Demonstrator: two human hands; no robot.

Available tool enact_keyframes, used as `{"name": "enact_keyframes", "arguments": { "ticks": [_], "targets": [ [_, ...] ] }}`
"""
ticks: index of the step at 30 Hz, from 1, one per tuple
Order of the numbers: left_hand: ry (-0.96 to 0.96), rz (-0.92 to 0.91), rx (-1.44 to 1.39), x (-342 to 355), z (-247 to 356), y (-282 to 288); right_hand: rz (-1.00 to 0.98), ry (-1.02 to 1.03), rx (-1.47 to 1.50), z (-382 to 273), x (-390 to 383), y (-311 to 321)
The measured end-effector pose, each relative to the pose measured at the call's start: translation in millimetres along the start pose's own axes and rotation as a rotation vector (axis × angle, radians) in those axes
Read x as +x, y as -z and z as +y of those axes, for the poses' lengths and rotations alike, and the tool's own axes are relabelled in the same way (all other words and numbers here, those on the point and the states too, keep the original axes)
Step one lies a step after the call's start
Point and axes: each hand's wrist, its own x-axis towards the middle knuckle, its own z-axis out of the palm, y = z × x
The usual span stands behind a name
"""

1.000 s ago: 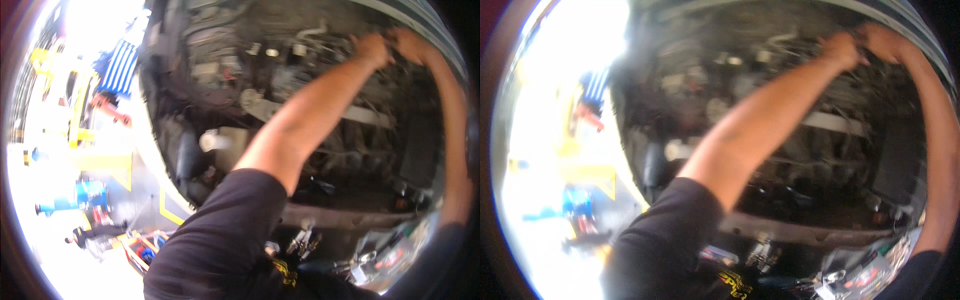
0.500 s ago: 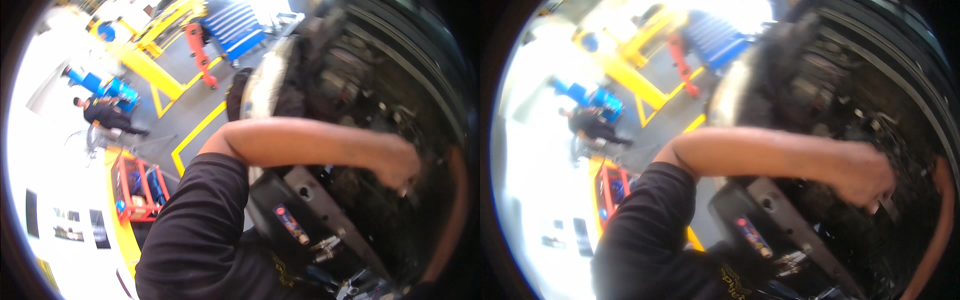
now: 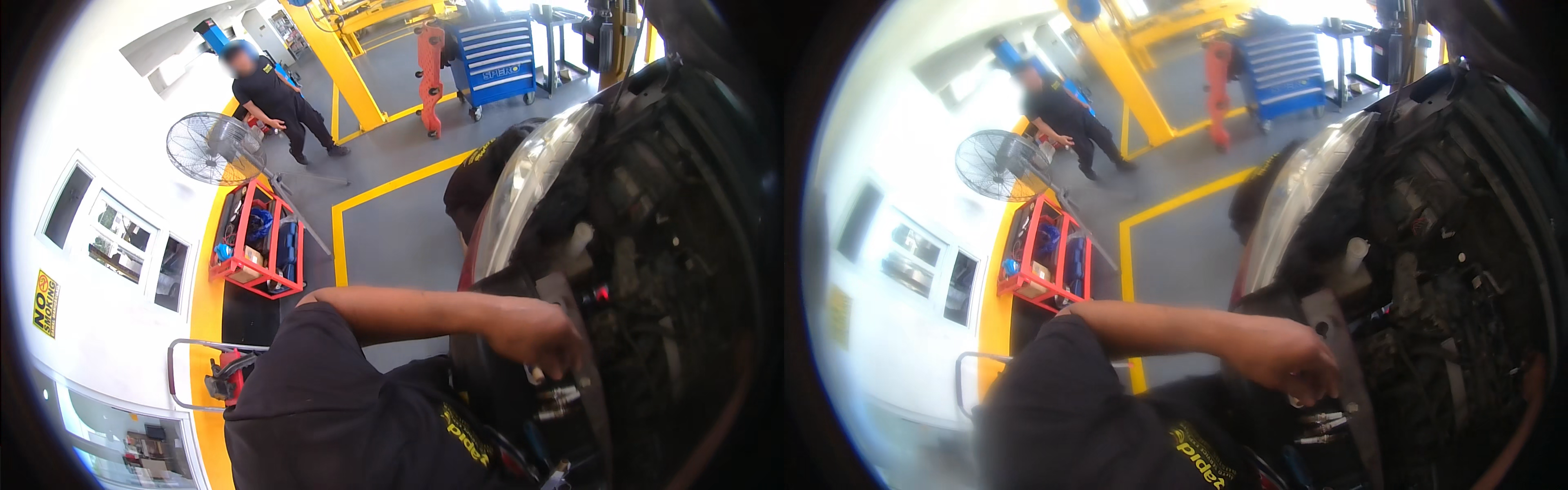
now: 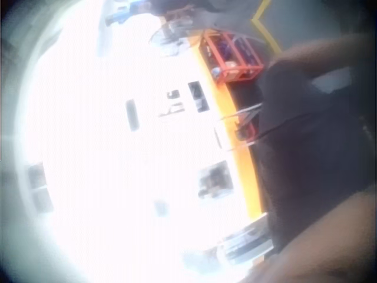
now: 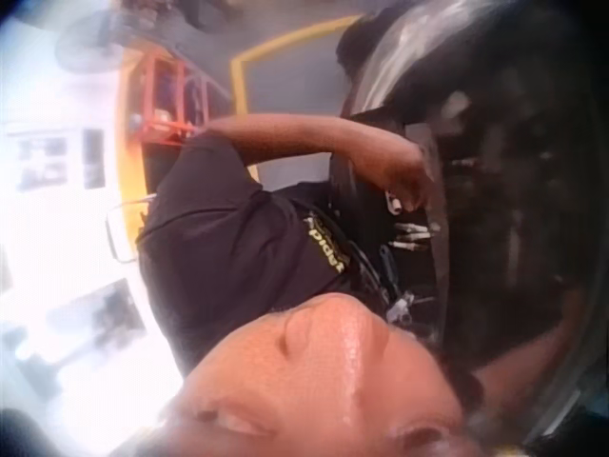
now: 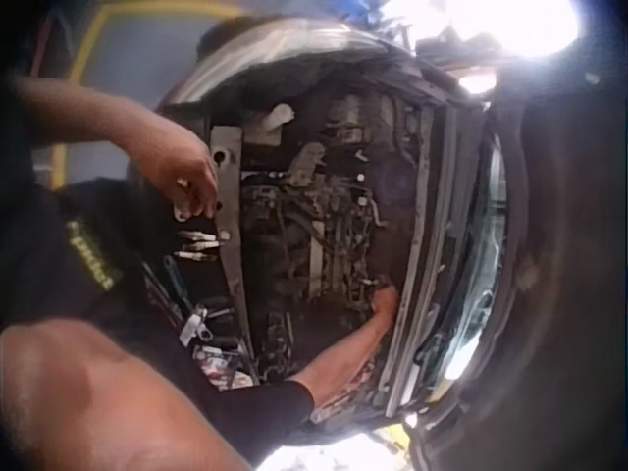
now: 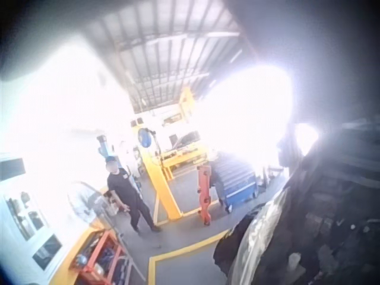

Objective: The person removes old spark plugs from a car engine using a socket wrench and installs new spark plugs into the engine. The person compares the old and new spark plugs before installation.

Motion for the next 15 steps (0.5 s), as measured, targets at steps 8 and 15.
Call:
{"name": "enact_keyframes", "arguments": {
  "ticks": [8, 15],
  "targets": [
    [-0.221, 0.003, 0.087, 43.0, 6.3, -15.0, 0.030, 0.023, 0.110, -15.4, -11.6, 13.9],
    [-0.240, -0.040, 0.098, 59.7, -6.9, -21.6, 0.033, 0.055, 0.146, -37.3, -15.5, 28.3]
  ]
}}
